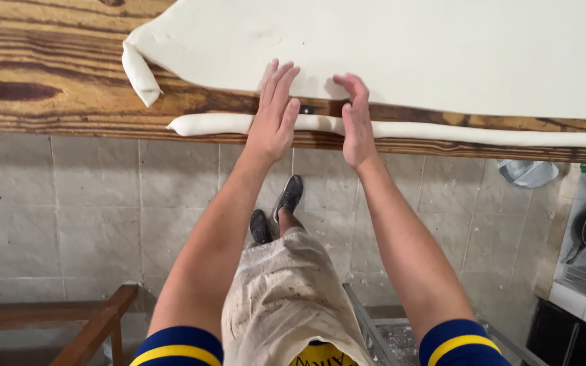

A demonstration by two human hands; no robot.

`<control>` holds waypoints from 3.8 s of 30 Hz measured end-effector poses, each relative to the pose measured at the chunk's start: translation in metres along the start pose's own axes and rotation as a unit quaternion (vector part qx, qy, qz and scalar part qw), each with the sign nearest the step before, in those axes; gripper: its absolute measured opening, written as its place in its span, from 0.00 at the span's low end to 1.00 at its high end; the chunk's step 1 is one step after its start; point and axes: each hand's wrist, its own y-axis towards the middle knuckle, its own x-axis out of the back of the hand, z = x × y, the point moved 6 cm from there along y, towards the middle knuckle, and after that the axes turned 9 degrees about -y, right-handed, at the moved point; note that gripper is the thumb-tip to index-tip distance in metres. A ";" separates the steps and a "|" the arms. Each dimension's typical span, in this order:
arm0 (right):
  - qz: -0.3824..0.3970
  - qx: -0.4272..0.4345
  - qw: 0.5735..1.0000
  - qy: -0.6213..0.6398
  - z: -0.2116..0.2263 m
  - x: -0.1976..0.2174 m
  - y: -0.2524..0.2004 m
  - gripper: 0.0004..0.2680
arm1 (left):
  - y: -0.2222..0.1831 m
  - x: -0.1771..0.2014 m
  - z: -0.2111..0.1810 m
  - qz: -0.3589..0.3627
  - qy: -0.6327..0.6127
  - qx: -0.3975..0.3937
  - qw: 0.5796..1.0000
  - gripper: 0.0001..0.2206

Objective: Cutting a sheet of dough into strips and rolling them into individual bread rolls

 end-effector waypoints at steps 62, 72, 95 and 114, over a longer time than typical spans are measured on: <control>0.018 0.143 0.983 -0.117 -0.021 0.000 0.022 0.21 | 0.049 -0.005 0.032 -0.026 -0.034 -0.094 0.995 0.30; 0.041 0.072 0.967 -0.240 -0.018 0.009 -0.042 0.18 | -0.022 -0.018 0.037 0.016 0.116 0.008 0.993 0.29; -0.006 0.122 0.961 -0.246 -0.047 0.004 -0.026 0.19 | -0.005 -0.015 0.033 0.021 0.058 0.088 0.994 0.28; 0.036 0.121 0.986 -0.111 -0.042 0.014 0.001 0.28 | -0.002 -0.018 0.026 -0.124 0.074 -0.070 0.987 0.31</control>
